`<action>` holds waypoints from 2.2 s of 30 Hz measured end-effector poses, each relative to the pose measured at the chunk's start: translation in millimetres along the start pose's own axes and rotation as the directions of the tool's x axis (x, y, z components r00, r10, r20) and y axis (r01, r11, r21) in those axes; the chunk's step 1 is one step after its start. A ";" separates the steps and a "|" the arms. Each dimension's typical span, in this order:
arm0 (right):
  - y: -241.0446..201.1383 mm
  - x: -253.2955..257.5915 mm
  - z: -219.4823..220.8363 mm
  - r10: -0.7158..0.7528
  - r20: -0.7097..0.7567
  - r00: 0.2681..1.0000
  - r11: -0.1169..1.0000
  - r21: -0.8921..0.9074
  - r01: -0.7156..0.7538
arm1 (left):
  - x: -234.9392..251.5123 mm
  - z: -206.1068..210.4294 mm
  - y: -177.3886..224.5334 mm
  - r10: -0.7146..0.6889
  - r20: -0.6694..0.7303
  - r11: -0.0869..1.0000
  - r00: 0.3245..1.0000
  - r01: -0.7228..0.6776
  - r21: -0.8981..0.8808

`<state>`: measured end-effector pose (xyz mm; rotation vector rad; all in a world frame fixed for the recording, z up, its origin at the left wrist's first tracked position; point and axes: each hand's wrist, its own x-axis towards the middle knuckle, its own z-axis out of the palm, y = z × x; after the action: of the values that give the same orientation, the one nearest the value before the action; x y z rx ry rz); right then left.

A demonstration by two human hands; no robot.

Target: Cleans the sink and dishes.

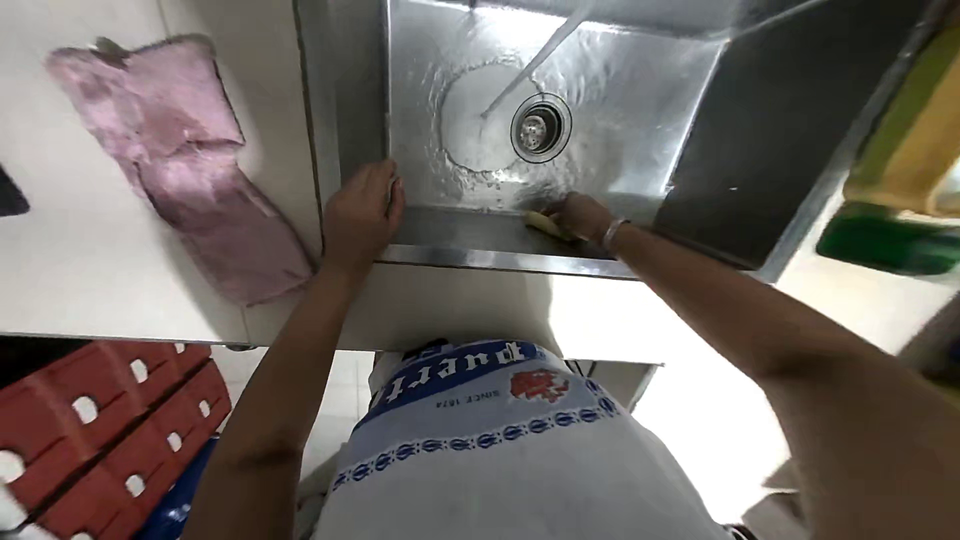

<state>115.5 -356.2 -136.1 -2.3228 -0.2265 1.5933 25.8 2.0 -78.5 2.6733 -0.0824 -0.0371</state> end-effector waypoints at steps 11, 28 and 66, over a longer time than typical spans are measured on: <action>-145.3 3.9 25.3 -0.495 0.141 0.857 0.864 -0.019 0.502 | 220.7 2.1 142.4 -0.035 0.564 0.457 0.825 0.515 -0.725; -22.4 -57.5 -4.4 -0.151 0.117 0.982 0.987 0.079 0.142 | 201.0 16.6 118.7 -0.139 0.664 0.396 0.734 0.656 -0.642; 108.3 -25.7 -18.4 0.205 -0.062 0.977 0.978 -0.022 -0.207 | 31.4 7.7 56.3 -0.306 0.767 0.904 0.564 0.424 0.049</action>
<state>118.1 -468.6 -144.7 -2.4807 0.0061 1.6195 53.9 -53.6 -60.4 2.2822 0.2150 -1.2712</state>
